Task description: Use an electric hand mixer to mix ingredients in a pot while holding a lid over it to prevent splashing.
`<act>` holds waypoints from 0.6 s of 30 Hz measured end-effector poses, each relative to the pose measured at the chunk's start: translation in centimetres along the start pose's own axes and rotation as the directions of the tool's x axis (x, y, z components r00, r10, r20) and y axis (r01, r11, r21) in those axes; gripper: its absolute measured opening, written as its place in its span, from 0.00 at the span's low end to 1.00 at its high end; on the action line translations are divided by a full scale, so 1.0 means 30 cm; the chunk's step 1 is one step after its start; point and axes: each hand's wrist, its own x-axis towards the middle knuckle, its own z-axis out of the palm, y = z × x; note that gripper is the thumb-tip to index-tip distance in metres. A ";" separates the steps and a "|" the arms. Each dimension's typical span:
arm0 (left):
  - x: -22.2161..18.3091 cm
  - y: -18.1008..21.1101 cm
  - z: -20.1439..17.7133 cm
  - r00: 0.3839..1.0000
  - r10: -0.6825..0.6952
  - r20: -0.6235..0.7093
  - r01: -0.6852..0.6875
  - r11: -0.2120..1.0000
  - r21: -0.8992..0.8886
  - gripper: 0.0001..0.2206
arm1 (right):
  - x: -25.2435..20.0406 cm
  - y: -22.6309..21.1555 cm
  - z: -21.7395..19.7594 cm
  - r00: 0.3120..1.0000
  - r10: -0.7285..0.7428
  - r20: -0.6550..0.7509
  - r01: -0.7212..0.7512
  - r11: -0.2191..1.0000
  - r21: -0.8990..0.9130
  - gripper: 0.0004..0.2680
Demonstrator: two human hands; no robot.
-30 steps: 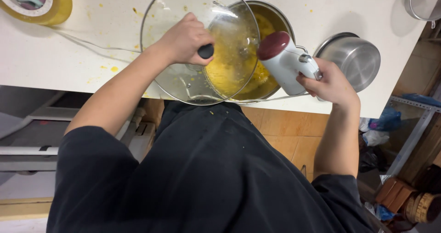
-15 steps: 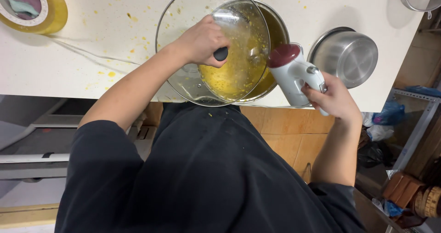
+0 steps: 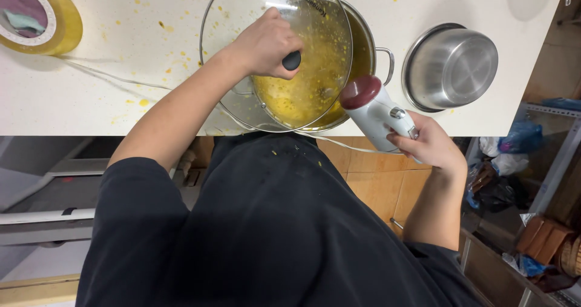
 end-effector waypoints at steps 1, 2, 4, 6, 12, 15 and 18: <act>0.002 -0.001 -0.003 1.000 0.001 0.001 -0.001 1.000 -0.001 0.12 | 0.001 0.004 0.005 1.000 0.001 -0.001 -0.001 1.000 0.001 0.12; 0.004 -0.002 -0.007 1.000 0.004 -0.008 -0.004 1.000 0.002 0.12 | 0.002 0.008 0.009 1.000 0.009 -0.001 -0.009 1.000 -0.004 0.12; 0.007 -0.010 -0.018 1.000 0.008 -0.016 -0.008 1.000 0.008 0.12 | 0.011 -0.006 0.023 1.000 0.015 -0.002 -0.015 1.000 -0.008 0.13; 0.003 -0.011 -0.021 1.000 -0.006 -0.014 0.006 1.000 0.019 0.12 | 0.014 -0.039 0.041 0.999 0.036 0.020 -0.037 0.998 0.048 0.15; -0.024 -0.034 -0.077 0.999 -0.041 -0.005 0.041 0.998 0.039 0.11 | 0.053 -0.055 0.066 0.997 -0.048 0.068 0.046 0.999 0.025 0.11; -0.057 -0.036 -0.095 0.998 -0.061 -0.004 0.061 0.997 0.053 0.11 | 0.072 -0.075 0.074 0.995 -0.045 0.086 0.047 0.999 -0.026 0.11; -0.078 -0.047 -0.116 0.997 -0.078 0.001 0.078 0.994 0.071 0.12 | 0.103 -0.032 0.077 0.942 -0.301 0.151 0.306 0.952 -0.011 0.11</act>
